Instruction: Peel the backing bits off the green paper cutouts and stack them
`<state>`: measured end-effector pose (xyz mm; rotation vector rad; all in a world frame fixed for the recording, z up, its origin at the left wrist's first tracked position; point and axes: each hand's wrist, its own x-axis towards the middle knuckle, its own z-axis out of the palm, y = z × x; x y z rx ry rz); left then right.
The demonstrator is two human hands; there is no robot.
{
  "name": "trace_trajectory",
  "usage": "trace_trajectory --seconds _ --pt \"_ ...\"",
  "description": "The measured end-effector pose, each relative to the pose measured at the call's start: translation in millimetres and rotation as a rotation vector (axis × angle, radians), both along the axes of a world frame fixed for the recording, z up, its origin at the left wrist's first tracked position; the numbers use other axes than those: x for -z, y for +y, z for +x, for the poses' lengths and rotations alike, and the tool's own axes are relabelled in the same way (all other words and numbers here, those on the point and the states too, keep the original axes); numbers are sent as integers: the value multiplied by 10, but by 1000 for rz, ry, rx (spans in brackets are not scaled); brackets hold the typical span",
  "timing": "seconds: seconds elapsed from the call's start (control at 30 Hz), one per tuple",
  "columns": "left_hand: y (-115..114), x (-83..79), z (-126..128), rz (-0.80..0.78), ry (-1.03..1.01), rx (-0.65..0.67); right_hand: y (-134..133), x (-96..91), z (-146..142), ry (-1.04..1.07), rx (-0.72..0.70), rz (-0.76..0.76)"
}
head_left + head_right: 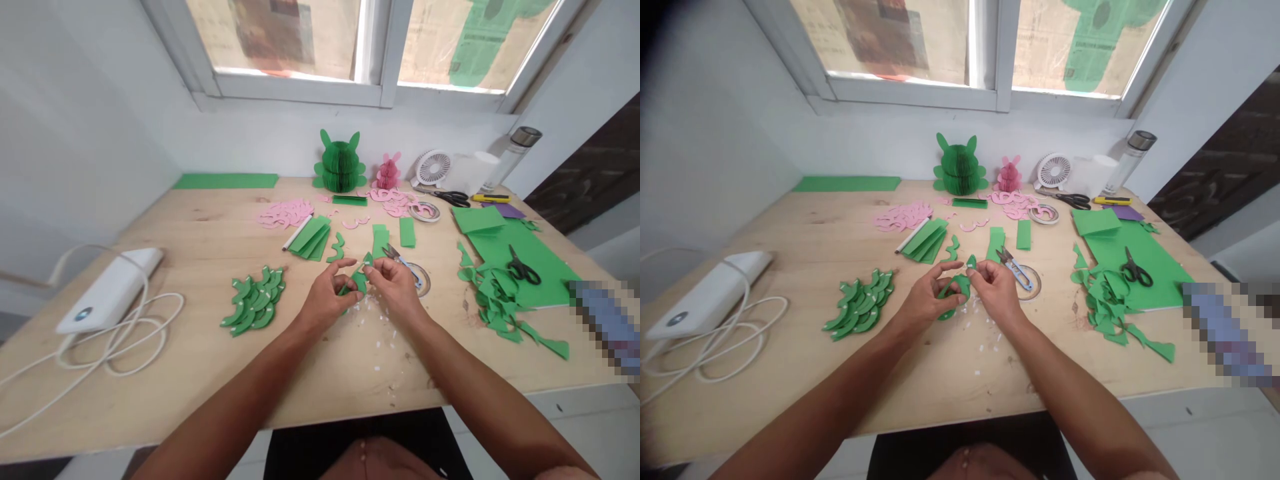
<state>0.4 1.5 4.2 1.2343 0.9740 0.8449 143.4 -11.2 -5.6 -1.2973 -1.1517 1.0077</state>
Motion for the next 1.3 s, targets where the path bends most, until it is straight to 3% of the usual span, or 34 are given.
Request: trace_trajectory --seconds 0.3,0.47,0.67,1.03,1.3 --pt "-5 -54 -25 -12 -3 30 -15 -45 -13 46 -2 13" --pt "-7 -109 -43 -22 -24 120 -16 -130 3 64 43 -21" --pt "0 -99 -44 -30 -51 2 6 -114 32 43 78 -35" --pt "19 -59 -68 -61 -103 -16 11 -110 36 55 85 14" --pt "-14 -100 -31 75 -12 -37 -1 -103 23 12 18 -2"
